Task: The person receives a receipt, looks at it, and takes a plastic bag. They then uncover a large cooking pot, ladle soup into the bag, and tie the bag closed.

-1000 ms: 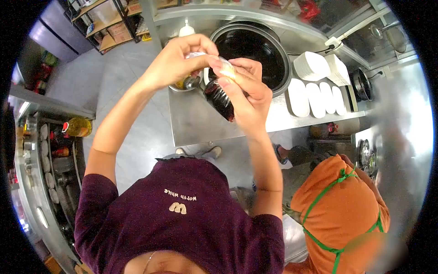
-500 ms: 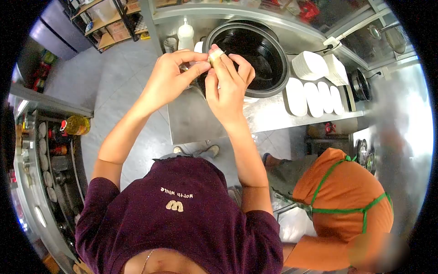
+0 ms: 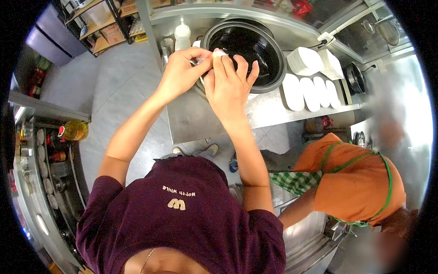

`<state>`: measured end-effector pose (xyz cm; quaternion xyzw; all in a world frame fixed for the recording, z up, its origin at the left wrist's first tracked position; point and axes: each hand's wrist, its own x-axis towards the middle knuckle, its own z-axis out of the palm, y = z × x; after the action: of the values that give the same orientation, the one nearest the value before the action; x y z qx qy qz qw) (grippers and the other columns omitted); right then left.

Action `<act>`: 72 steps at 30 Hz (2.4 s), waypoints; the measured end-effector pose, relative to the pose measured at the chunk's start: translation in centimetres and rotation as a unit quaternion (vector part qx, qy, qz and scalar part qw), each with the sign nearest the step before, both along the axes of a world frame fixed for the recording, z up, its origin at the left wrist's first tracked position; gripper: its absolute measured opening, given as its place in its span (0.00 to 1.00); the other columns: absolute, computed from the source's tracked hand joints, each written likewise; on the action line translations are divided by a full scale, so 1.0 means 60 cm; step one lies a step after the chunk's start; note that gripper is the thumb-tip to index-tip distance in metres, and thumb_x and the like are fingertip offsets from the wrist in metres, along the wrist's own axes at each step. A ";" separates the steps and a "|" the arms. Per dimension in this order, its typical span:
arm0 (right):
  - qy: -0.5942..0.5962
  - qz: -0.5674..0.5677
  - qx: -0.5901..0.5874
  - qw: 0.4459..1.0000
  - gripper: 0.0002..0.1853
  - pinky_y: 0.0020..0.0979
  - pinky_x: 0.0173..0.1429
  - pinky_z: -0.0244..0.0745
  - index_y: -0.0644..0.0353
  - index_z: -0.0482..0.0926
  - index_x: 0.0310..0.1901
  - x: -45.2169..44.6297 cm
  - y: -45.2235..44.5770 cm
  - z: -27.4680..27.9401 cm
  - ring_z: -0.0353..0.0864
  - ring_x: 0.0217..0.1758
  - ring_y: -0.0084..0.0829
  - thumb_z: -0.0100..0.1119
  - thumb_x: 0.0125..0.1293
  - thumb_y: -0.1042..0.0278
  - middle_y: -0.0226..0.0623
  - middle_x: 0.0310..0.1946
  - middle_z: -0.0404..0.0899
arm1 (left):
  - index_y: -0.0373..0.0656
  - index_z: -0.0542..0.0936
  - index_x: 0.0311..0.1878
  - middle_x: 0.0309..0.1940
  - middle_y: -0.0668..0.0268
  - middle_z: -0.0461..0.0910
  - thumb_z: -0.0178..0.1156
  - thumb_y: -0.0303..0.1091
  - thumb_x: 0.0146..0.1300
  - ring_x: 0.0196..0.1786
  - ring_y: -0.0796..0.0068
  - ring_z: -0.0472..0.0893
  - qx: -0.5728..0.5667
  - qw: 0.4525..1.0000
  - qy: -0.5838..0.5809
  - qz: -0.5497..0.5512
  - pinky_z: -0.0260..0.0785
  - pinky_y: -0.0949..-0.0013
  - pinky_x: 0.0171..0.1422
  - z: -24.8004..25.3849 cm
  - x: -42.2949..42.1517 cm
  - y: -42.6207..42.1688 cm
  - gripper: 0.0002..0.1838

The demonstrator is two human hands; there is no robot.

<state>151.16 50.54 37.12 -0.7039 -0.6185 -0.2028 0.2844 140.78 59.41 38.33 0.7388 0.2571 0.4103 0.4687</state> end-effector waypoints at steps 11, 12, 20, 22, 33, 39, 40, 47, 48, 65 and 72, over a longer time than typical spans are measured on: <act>0.091 0.115 0.150 0.978 0.14 0.39 0.52 0.63 0.64 0.78 0.39 0.004 -0.007 0.027 0.73 0.44 0.38 0.56 0.46 0.79 0.36 0.36 0.78 | 0.36 0.80 0.35 0.27 0.69 0.80 0.58 0.32 0.54 0.27 0.86 0.73 0.034 0.999 -0.001 -0.031 0.66 0.80 0.33 0.019 -0.027 0.015 0.09; 0.125 0.127 0.191 0.965 0.15 0.38 0.51 0.64 0.64 0.78 0.39 0.002 -0.009 0.029 0.73 0.43 0.37 0.56 0.46 0.80 0.37 0.35 0.78 | 0.36 0.80 0.34 0.27 0.69 0.80 0.58 0.31 0.55 0.28 0.87 0.74 0.024 0.999 -0.011 -0.042 0.66 0.80 0.34 0.013 -0.029 0.025 0.09; 0.241 0.235 0.084 0.938 0.29 0.25 0.49 0.67 0.66 0.61 0.58 -0.006 0.028 0.072 0.72 0.42 0.24 0.57 0.53 0.80 0.37 0.38 0.73 | 0.36 0.80 0.35 0.27 0.68 0.81 0.57 0.31 0.56 0.31 0.85 0.76 0.033 0.998 -0.010 -0.047 0.68 0.78 0.37 0.015 -0.058 0.030 0.09; 0.245 0.248 0.078 0.934 0.27 0.20 0.44 0.67 0.67 0.60 0.58 -0.011 0.038 0.073 0.72 0.37 0.21 0.53 0.54 0.83 0.33 0.32 0.73 | 0.36 0.80 0.35 0.27 0.67 0.81 0.57 0.32 0.56 0.31 0.84 0.76 0.025 0.998 -0.016 -0.052 0.68 0.78 0.37 0.020 -0.062 0.029 0.09; 0.550 0.256 0.139 0.783 0.26 0.19 0.42 0.67 0.73 0.55 0.59 -0.065 0.048 0.090 0.72 0.32 0.18 0.47 0.58 0.83 0.33 0.27 0.74 | 0.38 0.79 0.34 0.25 0.60 0.76 0.62 0.34 0.52 0.22 0.69 0.75 0.188 0.973 0.005 0.131 0.65 0.73 0.28 0.028 -0.057 0.003 0.09; 0.574 0.244 0.170 0.763 0.27 0.20 0.41 0.69 0.73 0.54 0.60 -0.067 0.055 0.080 0.72 0.32 0.19 0.48 0.59 0.83 0.35 0.29 0.75 | 0.35 0.76 0.37 0.30 0.60 0.79 0.61 0.28 0.51 0.30 0.73 0.80 0.083 0.986 -0.100 0.102 0.73 0.72 0.35 0.009 -0.047 -0.014 0.10; 0.570 0.228 0.161 0.773 0.27 0.20 0.41 0.69 0.72 0.55 0.60 -0.063 0.055 0.078 0.72 0.32 0.19 0.48 0.58 0.83 0.35 0.29 0.75 | 0.35 0.76 0.41 0.34 0.61 0.80 0.59 0.26 0.53 0.34 0.74 0.81 0.075 0.990 -0.100 0.066 0.74 0.73 0.39 0.010 -0.053 -0.017 0.11; 0.566 0.290 0.152 0.757 0.24 0.20 0.42 0.66 0.71 0.58 0.57 -0.034 0.043 0.080 0.71 0.33 0.19 0.48 0.58 0.84 0.34 0.29 0.74 | 0.36 0.78 0.42 0.35 0.61 0.81 0.58 0.27 0.55 0.35 0.75 0.81 0.082 0.991 -0.100 0.035 0.73 0.75 0.40 0.009 -0.050 -0.027 0.11; 0.566 0.292 0.151 0.757 0.23 0.19 0.42 0.66 0.71 0.59 0.56 -0.035 0.038 0.083 0.70 0.33 0.18 0.48 0.57 0.84 0.33 0.29 0.74 | 0.37 0.80 0.40 0.33 0.63 0.82 0.59 0.27 0.55 0.33 0.78 0.80 0.033 0.994 -0.107 0.017 0.72 0.76 0.38 0.020 -0.054 -0.028 0.10; 0.144 0.166 0.191 0.957 0.18 0.26 0.34 0.70 0.67 0.71 0.49 -0.013 -0.023 0.074 0.74 0.30 0.30 0.49 0.55 0.83 0.40 0.32 0.71 | 0.43 0.77 0.32 0.23 0.63 0.76 0.60 0.30 0.48 0.30 0.60 0.74 0.312 0.941 -0.085 0.102 0.63 0.64 0.41 0.015 0.013 -0.042 0.07; 0.318 0.273 0.044 0.907 0.09 0.22 0.38 0.68 0.65 0.76 0.40 0.066 -0.062 0.076 0.70 0.35 0.22 0.57 0.57 0.76 0.33 0.32 0.72 | 0.38 0.75 0.34 0.24 0.68 0.74 0.58 0.25 0.53 0.31 0.77 0.73 0.139 0.982 -0.119 -0.037 0.65 0.74 0.38 0.037 0.014 -0.064 0.05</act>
<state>155.11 46.79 41.70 -0.5217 -0.6535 0.0905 0.5408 141.61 55.56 40.56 0.7516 0.1117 0.5095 0.4037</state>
